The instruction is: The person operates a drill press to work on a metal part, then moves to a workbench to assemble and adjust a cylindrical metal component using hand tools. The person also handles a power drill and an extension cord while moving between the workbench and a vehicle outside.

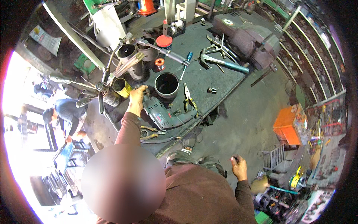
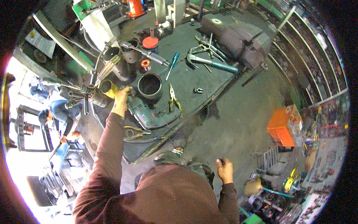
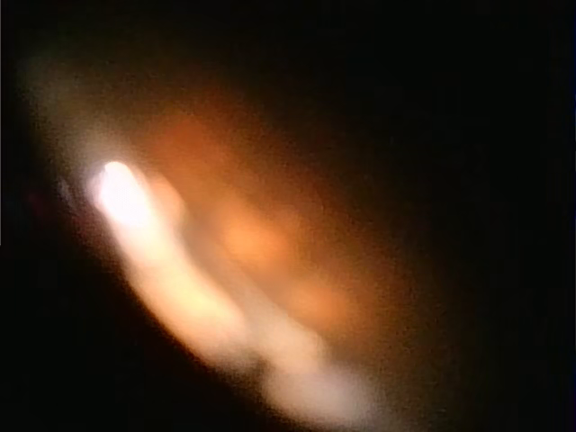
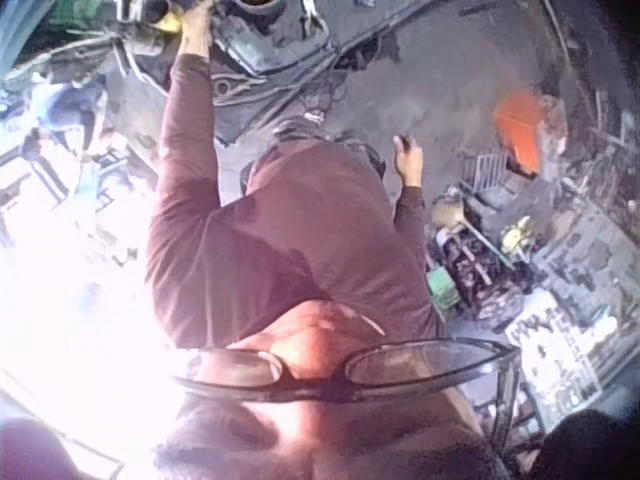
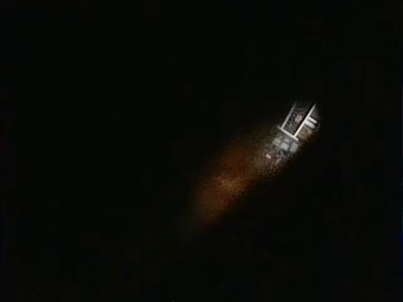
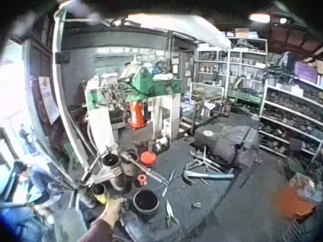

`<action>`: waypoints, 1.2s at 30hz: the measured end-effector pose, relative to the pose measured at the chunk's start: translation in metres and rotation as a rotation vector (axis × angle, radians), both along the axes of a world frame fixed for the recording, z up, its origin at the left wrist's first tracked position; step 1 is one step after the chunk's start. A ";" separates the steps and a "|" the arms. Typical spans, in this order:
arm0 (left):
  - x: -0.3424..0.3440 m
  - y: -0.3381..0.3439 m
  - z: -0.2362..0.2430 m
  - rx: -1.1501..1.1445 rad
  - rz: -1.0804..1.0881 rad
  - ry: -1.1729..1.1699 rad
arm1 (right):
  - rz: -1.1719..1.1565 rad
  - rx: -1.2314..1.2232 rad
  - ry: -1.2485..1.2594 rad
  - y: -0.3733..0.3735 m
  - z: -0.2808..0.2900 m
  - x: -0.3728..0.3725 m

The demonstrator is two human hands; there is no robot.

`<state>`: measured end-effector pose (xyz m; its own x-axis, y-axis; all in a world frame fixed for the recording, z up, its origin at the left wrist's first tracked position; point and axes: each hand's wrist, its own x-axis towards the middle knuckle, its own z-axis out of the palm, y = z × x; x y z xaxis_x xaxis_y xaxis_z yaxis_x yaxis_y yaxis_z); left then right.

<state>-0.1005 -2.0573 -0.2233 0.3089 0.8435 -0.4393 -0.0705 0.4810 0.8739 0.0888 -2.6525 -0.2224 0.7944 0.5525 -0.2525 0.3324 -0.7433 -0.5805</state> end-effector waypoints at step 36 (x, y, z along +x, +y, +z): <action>-0.037 -0.193 0.088 0.475 0.253 -0.356 | 1.498 0.520 0.562 0.459 0.215 -0.090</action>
